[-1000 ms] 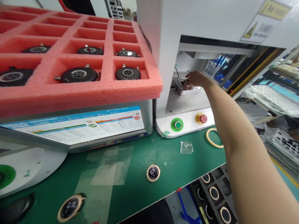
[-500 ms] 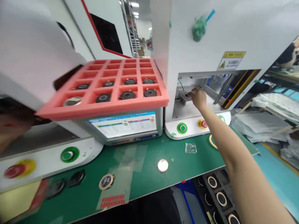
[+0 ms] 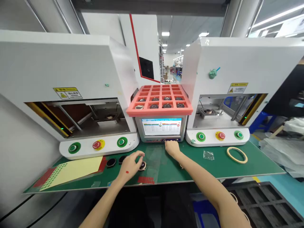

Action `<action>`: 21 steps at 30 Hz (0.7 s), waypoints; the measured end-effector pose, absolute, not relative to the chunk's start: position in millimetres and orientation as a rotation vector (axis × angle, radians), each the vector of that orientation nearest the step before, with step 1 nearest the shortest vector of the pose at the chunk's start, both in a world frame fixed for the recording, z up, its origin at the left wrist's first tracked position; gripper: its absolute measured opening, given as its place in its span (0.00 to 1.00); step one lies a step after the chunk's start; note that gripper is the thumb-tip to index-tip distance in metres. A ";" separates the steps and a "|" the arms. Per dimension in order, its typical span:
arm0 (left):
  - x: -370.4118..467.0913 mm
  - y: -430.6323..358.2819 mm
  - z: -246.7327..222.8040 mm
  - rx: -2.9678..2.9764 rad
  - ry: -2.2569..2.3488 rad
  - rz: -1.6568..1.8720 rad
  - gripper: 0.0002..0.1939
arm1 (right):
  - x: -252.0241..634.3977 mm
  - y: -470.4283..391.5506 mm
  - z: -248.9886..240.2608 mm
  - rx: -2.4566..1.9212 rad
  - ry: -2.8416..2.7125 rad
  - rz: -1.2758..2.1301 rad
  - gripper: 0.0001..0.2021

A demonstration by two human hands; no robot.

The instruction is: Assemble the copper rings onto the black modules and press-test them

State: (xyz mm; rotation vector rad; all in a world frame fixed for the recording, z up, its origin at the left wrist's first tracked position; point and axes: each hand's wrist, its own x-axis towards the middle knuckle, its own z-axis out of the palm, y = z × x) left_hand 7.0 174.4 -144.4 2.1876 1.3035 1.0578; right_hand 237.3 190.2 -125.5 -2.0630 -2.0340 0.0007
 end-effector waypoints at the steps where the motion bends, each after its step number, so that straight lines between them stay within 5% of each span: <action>1: 4.2 164.6 -152.6 2.207 1.287 0.986 0.11 | 234.7 191.5 -124.3 -2.119 -2.044 0.036 0.17; 5: -14.4 148.1 -168.7 2.193 1.226 0.778 0.20 | 232.8 190.3 -121.9 -2.224 -2.022 0.174 0.17; 12: -15.5 160.1 -168.3 1.947 1.186 0.770 0.14 | 224.9 192.2 -115.4 -2.180 -1.835 0.350 0.17; 21: -0.4 93.3 -140.6 1.167 0.985 0.957 0.31 | 192.3 89.9 -111.4 -1.639 -1.695 0.608 0.12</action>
